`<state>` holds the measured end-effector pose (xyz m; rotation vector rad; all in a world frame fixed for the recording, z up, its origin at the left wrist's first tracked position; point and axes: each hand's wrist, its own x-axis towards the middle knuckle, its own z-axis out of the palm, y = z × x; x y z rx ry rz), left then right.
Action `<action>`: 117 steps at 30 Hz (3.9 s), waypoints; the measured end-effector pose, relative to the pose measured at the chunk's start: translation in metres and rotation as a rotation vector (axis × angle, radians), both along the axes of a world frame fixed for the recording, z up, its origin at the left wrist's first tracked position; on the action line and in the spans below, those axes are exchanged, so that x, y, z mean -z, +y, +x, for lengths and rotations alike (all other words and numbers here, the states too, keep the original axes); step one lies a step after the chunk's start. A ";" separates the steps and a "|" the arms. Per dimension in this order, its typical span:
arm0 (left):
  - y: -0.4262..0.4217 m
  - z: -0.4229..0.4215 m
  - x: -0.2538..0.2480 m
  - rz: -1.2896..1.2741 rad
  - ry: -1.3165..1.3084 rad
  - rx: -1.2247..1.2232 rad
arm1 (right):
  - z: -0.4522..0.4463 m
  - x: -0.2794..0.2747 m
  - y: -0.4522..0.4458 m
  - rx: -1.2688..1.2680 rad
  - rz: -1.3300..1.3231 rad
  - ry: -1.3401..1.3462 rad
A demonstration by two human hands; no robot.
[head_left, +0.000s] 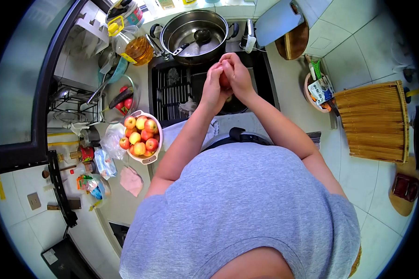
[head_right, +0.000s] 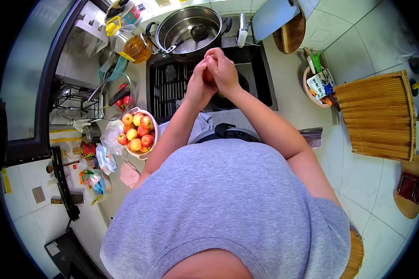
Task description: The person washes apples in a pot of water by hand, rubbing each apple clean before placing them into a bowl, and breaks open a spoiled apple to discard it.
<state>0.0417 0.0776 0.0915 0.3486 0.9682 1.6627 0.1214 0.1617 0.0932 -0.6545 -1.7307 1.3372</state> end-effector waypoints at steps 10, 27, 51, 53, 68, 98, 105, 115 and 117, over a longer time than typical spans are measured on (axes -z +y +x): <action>-0.006 -0.011 0.002 0.066 -0.251 -0.051 | 0.004 -0.023 -0.013 -0.256 0.266 -0.078; -0.009 -0.004 0.010 0.162 0.421 -0.231 | 0.019 -0.024 -0.009 -0.558 -0.572 0.236; -0.013 0.008 0.000 0.218 1.088 -0.432 | 0.005 -0.023 -0.025 -0.271 -0.621 0.273; -0.013 0.005 0.003 0.178 1.153 -0.452 | 0.004 -0.019 -0.030 -0.259 -0.583 0.266; -0.013 0.041 -0.005 0.091 1.259 -0.561 | 0.007 -0.015 -0.015 -0.243 -0.721 0.291; -0.011 -0.008 -0.019 0.287 0.938 -0.217 | 0.033 -0.041 -0.010 -0.560 -0.805 0.303; -0.008 0.017 -0.015 0.275 1.000 -0.313 | 0.019 -0.039 -0.008 -0.284 -0.867 0.273; -0.006 0.018 -0.025 0.201 0.885 -0.455 | 0.011 -0.025 -0.025 -0.283 -0.471 0.374; -0.004 0.013 -0.024 0.214 0.792 -0.409 | 0.011 -0.021 -0.027 -0.269 -0.440 0.383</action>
